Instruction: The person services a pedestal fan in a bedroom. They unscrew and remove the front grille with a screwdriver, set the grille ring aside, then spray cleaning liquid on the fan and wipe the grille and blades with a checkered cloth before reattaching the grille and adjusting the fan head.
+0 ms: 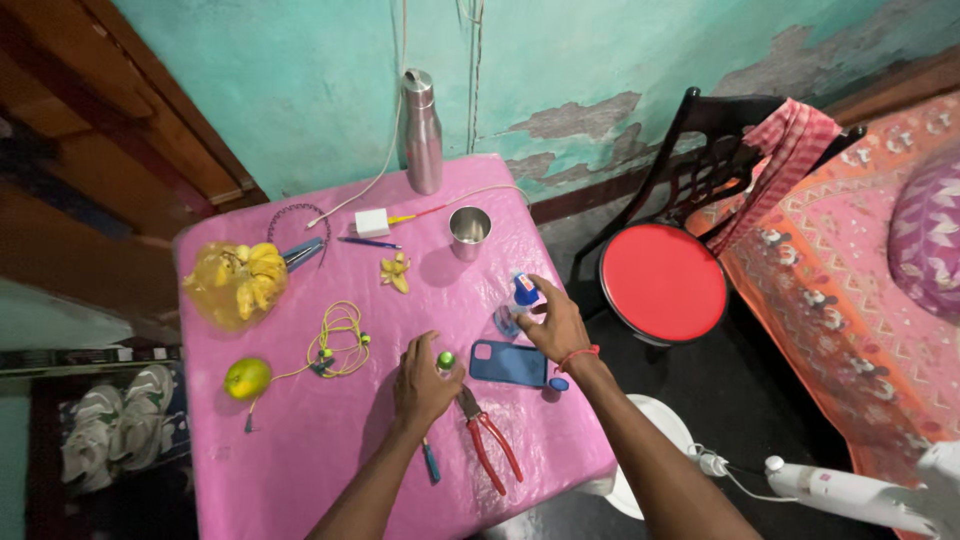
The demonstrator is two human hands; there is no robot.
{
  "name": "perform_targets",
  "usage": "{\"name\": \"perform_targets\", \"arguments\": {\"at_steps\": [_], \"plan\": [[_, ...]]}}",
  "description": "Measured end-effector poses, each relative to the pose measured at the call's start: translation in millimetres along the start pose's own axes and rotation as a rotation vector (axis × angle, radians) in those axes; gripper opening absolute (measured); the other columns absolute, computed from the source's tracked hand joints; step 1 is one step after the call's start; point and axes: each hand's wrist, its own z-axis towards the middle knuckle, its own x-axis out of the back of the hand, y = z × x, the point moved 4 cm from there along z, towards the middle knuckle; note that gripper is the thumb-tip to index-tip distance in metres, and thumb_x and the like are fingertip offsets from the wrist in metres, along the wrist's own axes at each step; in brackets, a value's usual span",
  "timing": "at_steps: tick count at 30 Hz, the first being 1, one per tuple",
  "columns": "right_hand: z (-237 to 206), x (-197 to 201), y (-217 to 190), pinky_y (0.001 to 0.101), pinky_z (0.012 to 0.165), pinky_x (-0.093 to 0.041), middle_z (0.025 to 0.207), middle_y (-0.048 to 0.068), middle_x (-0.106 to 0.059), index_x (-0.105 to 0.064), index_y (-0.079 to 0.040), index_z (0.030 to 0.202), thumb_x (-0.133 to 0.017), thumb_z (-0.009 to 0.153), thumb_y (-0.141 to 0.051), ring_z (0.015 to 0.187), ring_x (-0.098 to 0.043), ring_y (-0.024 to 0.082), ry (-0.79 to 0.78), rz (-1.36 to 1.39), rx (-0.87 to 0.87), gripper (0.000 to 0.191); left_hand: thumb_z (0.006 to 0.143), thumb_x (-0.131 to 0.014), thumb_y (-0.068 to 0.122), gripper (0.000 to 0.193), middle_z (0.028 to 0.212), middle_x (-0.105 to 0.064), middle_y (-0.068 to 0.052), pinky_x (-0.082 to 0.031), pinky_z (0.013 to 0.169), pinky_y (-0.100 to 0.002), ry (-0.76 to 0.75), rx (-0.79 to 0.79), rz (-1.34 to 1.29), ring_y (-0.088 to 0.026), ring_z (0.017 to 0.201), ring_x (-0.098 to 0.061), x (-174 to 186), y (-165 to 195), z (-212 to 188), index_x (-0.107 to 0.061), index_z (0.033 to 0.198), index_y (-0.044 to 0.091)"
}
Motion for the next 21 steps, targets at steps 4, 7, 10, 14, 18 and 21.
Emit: {"name": "perform_targets", "arguments": {"at_steps": [4,7,10,14,18,21], "plan": [[-24,8,22,0.0394,0.080,-0.060,0.140,0.015,-0.060,-0.056,-0.010,0.140,-0.081,0.076,-0.019,0.106,-0.072,0.027,0.126,0.130,-0.114,0.069,0.079,-0.079,0.021,0.044,0.120,-0.065,-0.016,-0.051,0.095,-0.046,0.119,-0.097,-0.048,-0.036,0.114,-0.062,18,5,-17,-0.058,0.115,0.009],[-32,14,36,0.0397,0.089,-0.057,0.139,0.016,-0.062,-0.061,-0.009,0.136,-0.087,0.076,-0.016,0.115,-0.066,0.031,0.216,0.049,-0.040,0.066,0.089,-0.073,0.023,0.025,0.120,-0.069,-0.010,-0.053,0.100,-0.043,0.110,-0.079,-0.047,-0.031,0.119,-0.066,22,-2,-33,-0.058,0.105,0.011],[-7,-1,40,0.0415,0.097,-0.049,0.136,0.019,-0.060,-0.055,-0.005,0.140,-0.094,0.069,-0.018,0.119,-0.061,0.032,0.150,0.075,0.113,0.082,0.086,-0.069,0.017,0.018,0.117,-0.071,-0.008,-0.055,0.097,-0.041,0.041,-0.100,-0.051,-0.029,0.118,-0.068,24,-9,-42,-0.060,0.099,0.012],[10,-31,40,0.0336,0.089,-0.054,0.120,0.010,-0.073,-0.062,-0.008,0.138,-0.082,0.081,-0.021,0.111,-0.067,0.017,-0.038,0.339,-0.020,0.062,0.075,-0.076,0.013,0.043,0.117,-0.062,-0.016,-0.049,0.092,-0.047,0.104,-0.031,0.017,-0.038,0.112,-0.060,25,-13,-48,-0.059,0.114,0.008],[-24,-10,32,0.0293,0.078,-0.054,0.098,0.005,-0.074,-0.072,-0.004,0.122,-0.082,0.086,-0.026,0.089,-0.065,0.011,0.163,0.445,-0.053,0.044,0.076,-0.073,0.014,0.033,0.107,-0.065,-0.013,-0.052,0.086,-0.046,0.092,-0.014,0.096,-0.035,0.103,-0.064,16,-8,-59,-0.060,0.106,0.008],[-66,63,30,0.0298,0.068,-0.048,0.080,0.004,-0.068,-0.076,-0.002,0.099,-0.087,0.088,-0.031,0.073,-0.057,0.012,0.433,0.054,-0.071,0.033,0.084,-0.072,0.019,0.024,0.093,-0.068,-0.012,-0.053,0.077,-0.044,0.029,0.004,0.025,-0.032,0.088,-0.069,2,-3,-64,-0.060,0.102,0.008]]}}
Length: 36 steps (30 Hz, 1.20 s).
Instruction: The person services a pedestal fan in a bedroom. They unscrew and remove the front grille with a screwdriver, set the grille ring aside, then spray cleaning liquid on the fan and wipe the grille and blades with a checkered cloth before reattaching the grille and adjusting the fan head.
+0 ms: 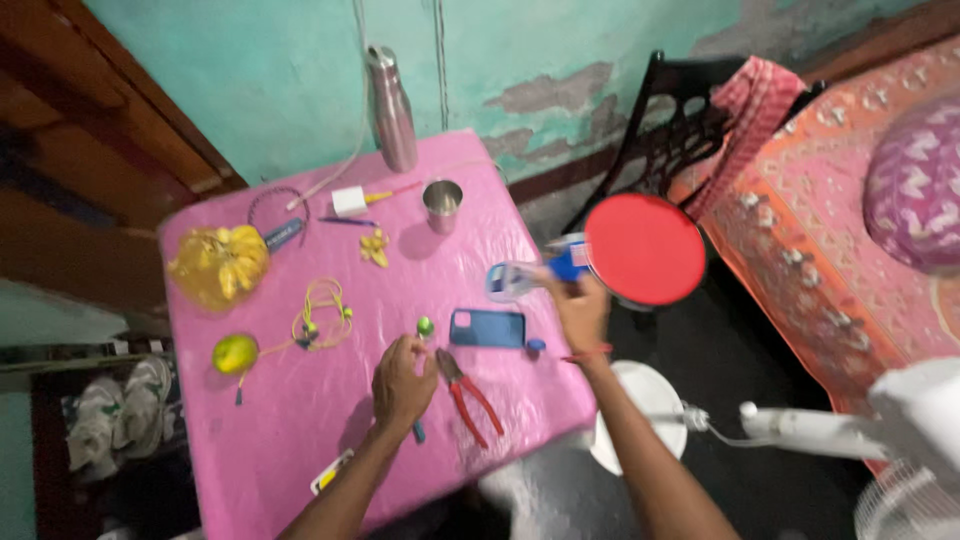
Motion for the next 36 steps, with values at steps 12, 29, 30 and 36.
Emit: {"name": "perform_targets", "arguments": {"at_steps": [12,29,30,36], "plan": [[-155,267,-10,0.0346,0.082,-0.049,0.101,0.006,-0.065,-0.061,-0.002,0.134,-0.060,0.100,-0.036,0.091,-0.058,0.020,0.059,0.135,-0.381,0.048,0.087,-0.073,0.026,0.070,0.143,-0.047,-0.009,-0.053,0.092,-0.033,-1.066,-0.335,-0.944,-0.020,0.123,-0.052,-101,261,-128,-0.040,0.146,0.010],[-197,610,-52,0.0301,0.091,-0.052,0.107,0.008,-0.074,-0.072,-0.001,0.111,-0.069,0.090,-0.016,0.101,-0.066,0.016,0.073,-0.037,0.026,0.026,0.088,-0.071,0.025,0.018,0.072,-0.063,0.000,-0.049,0.054,-0.029,-0.955,-0.158,-1.046,-0.011,0.057,-0.060,-117,470,-224,-0.071,0.094,0.009],[-184,622,-55,0.0290,0.088,-0.055,0.101,0.007,-0.079,-0.077,-0.002,0.106,-0.070,0.089,-0.017,0.096,-0.070,0.014,0.130,-0.005,0.048,0.023,0.086,-0.072,0.025,0.015,0.071,-0.061,0.000,-0.047,0.053,-0.029,-0.876,-0.084,-1.058,-0.012,0.057,-0.059,-114,468,-209,-0.070,0.091,0.010],[1,604,-59,0.0280,0.078,-0.057,0.092,0.007,-0.080,-0.079,-0.002,0.104,-0.071,0.091,-0.018,0.084,-0.072,0.011,0.085,-0.053,0.151,0.022,0.085,-0.077,0.023,0.020,0.069,-0.057,0.002,-0.046,0.054,-0.028,-0.525,-0.011,-1.150,-0.011,0.055,-0.056,-87,472,-96,-0.060,0.080,0.014]]}}
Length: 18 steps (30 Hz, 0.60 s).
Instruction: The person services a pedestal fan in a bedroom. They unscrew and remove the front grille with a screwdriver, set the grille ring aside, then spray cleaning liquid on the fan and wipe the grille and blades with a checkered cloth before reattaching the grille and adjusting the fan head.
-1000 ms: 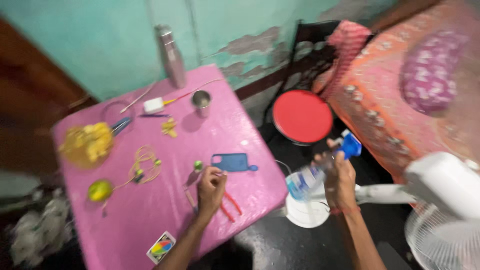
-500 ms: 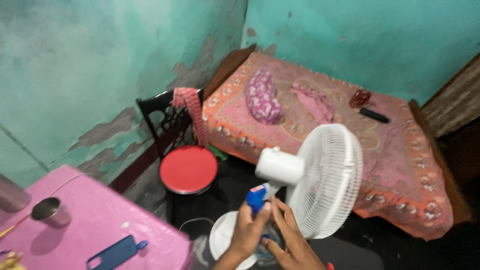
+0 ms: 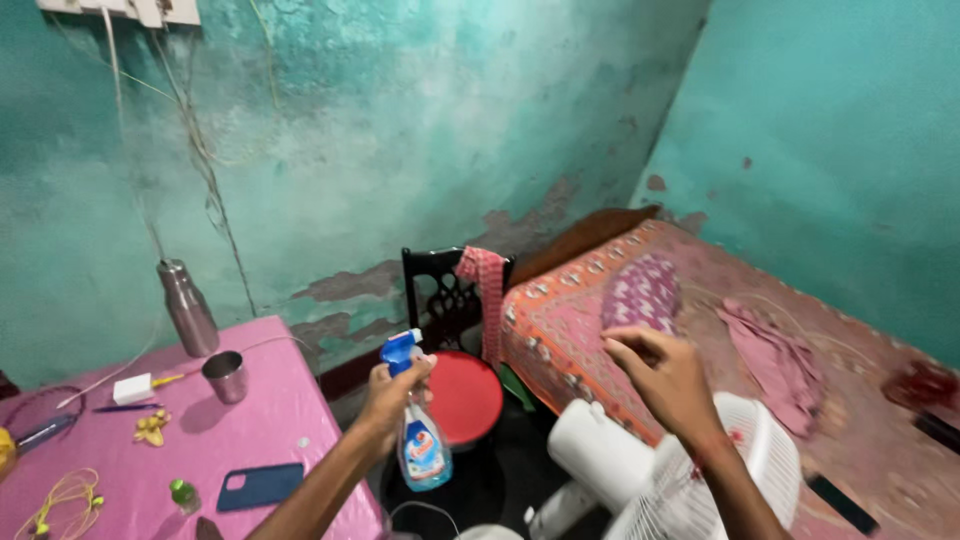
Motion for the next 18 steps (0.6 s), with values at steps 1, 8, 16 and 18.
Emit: {"name": "perform_targets", "arguments": {"at_steps": [1,8,16,18], "plan": [[35,-16,11,0.0280,0.076,-0.058,0.092,0.006,-0.082,-0.079,-0.004,0.104,-0.071,0.089,-0.019,0.083,-0.074,0.010,-0.063,-0.075,0.016,0.023,0.085,-0.078,0.023,0.020,0.069,-0.057,0.002,-0.045,0.053,-0.028,0.002,-0.030,0.018,-0.011,0.054,-0.056,5,6,23,-0.060,0.080,0.014],[232,-160,196,0.0349,0.075,-0.059,0.083,0.011,-0.080,-0.080,-0.005,0.096,-0.074,0.084,-0.026,0.077,-0.077,0.017,-0.157,-0.322,-0.143,0.025,0.084,-0.079,0.029,0.023,0.062,-0.058,0.001,-0.045,0.049,-0.030,0.223,-0.065,0.132,-0.012,0.050,-0.056,78,-54,187,-0.063,0.082,0.011],[437,-368,378,0.0492,0.076,-0.056,0.089,0.025,-0.072,-0.077,0.000,0.100,-0.074,0.084,-0.031,0.084,-0.073,0.039,-0.033,-0.568,0.198,0.035,0.074,-0.086,0.020,0.048,0.070,-0.069,-0.007,-0.050,0.051,-0.036,0.556,0.061,-0.087,-0.019,0.052,-0.060,179,-199,360,-0.070,0.118,0.013],[459,-403,385,0.0511,0.077,-0.055,0.100,0.026,-0.075,-0.074,0.007,0.106,-0.077,0.072,-0.030,0.085,-0.070,0.044,0.256,-0.664,0.619,0.051,0.074,-0.086,0.019,0.048,0.071,-0.069,-0.007,-0.051,0.053,-0.035,0.583,0.062,-0.088,-0.018,0.054,-0.061,198,-218,383,-0.070,0.119,0.012]]}}
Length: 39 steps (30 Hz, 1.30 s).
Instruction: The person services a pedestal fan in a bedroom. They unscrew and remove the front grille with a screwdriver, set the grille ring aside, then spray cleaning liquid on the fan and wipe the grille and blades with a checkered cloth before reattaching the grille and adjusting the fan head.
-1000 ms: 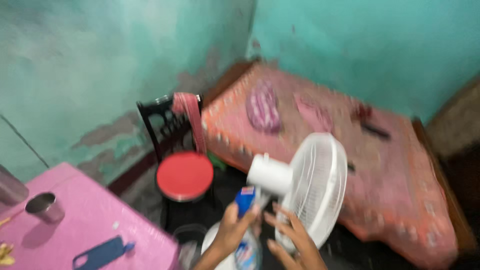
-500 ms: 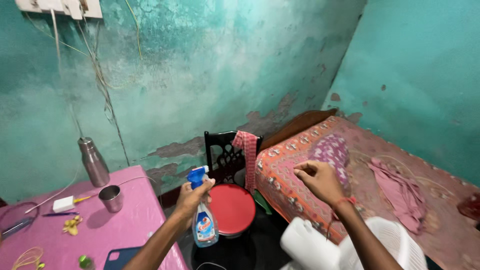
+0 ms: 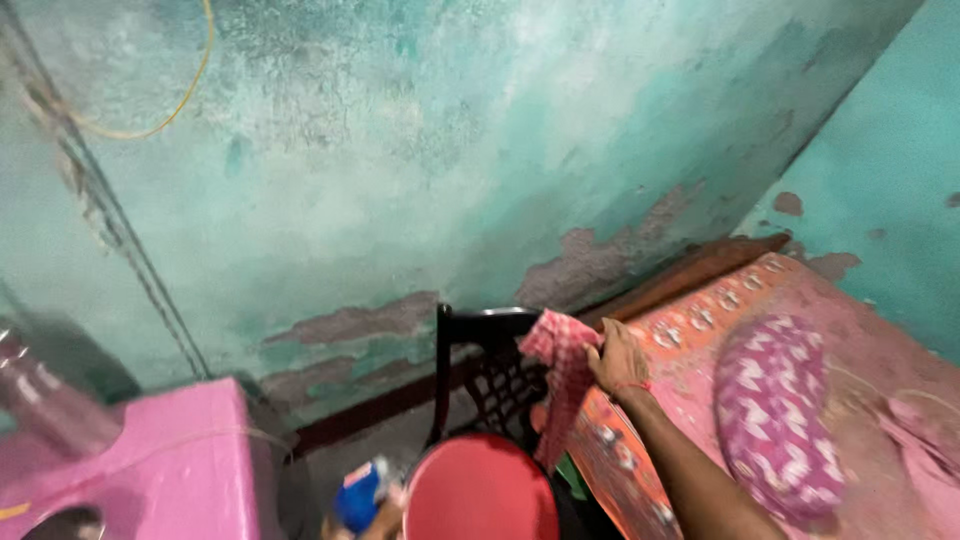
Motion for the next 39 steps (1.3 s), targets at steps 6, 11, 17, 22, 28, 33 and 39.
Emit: {"name": "perform_targets", "arguments": {"at_steps": [6,11,17,22,28,33,39], "plan": [[-7,-78,47,0.0394,0.091,-0.060,0.111,0.010,-0.080,-0.083,-0.027,0.115,-0.064,0.095,-0.024,0.099,-0.078,0.028,-0.572,0.071,-0.523,0.028,0.074,-0.087,0.017,0.050,0.073,-0.070,-0.007,-0.053,0.060,-0.032,-0.029,0.008,0.011,-0.016,0.060,-0.063,-34,-10,21,-0.070,0.119,0.008],[45,-35,71,0.0318,0.070,-0.054,0.089,0.005,-0.069,-0.071,-0.008,0.107,-0.070,0.098,-0.026,0.079,-0.065,0.012,-0.446,0.651,-0.471,0.020,0.074,-0.087,0.015,0.051,0.075,-0.070,-0.007,-0.054,0.065,-0.030,-0.084,-0.035,0.039,-0.014,0.065,-0.065,-63,19,-10,-0.070,0.120,0.004],[122,145,16,0.0260,0.072,-0.047,0.086,-0.004,-0.060,-0.067,-0.004,0.103,-0.062,0.101,-0.018,0.081,-0.054,0.006,-0.767,1.034,-0.333,0.015,0.074,-0.088,0.013,0.053,0.077,-0.071,-0.007,-0.056,0.072,-0.028,-0.352,-0.588,0.222,-0.013,0.072,-0.067,-115,152,-138,-0.069,0.121,0.000],[161,389,-105,0.0263,0.071,-0.049,0.091,-0.004,-0.065,-0.067,-0.005,0.107,-0.061,0.100,-0.021,0.082,-0.056,0.006,-0.824,1.178,-0.318,0.019,0.071,-0.085,0.024,0.061,0.086,-0.074,-0.012,-0.058,0.071,-0.032,-0.518,-0.991,0.350,-0.017,0.077,-0.075,-179,303,-303,-0.061,0.122,0.000],[86,715,-201,0.0299,0.103,-0.050,0.125,-0.001,-0.065,-0.058,-0.007,0.135,-0.063,0.101,-0.025,0.115,-0.061,0.007,-0.359,1.174,-0.098,0.038,0.083,-0.082,0.021,0.023,0.074,-0.069,-0.005,-0.053,0.057,-0.033,-0.713,-1.007,0.012,-0.011,0.064,-0.062,-177,369,-544,-0.071,0.083,0.001],[-36,877,-230,0.0350,0.104,-0.053,0.130,0.009,-0.063,-0.053,-0.002,0.141,-0.069,0.106,-0.015,0.119,-0.062,0.017,0.015,1.456,-0.456,0.040,0.082,-0.088,0.025,0.036,0.074,-0.068,0.001,-0.054,0.056,-0.023,-0.655,-1.058,0.283,-0.003,0.065,-0.067,-166,342,-730,-0.063,0.087,0.000],[-209,1000,-182,0.0345,0.098,-0.057,0.135,0.003,-0.065,-0.048,-0.007,0.144,-0.057,0.097,-0.004,0.120,-0.066,0.015,0.353,1.150,-0.744,0.048,0.085,-0.080,0.030,0.028,0.069,-0.063,0.001,-0.048,0.051,-0.026,-1.212,-0.431,0.272,-0.006,0.056,-0.058,-110,217,-812,-0.071,0.087,0.004]]}}
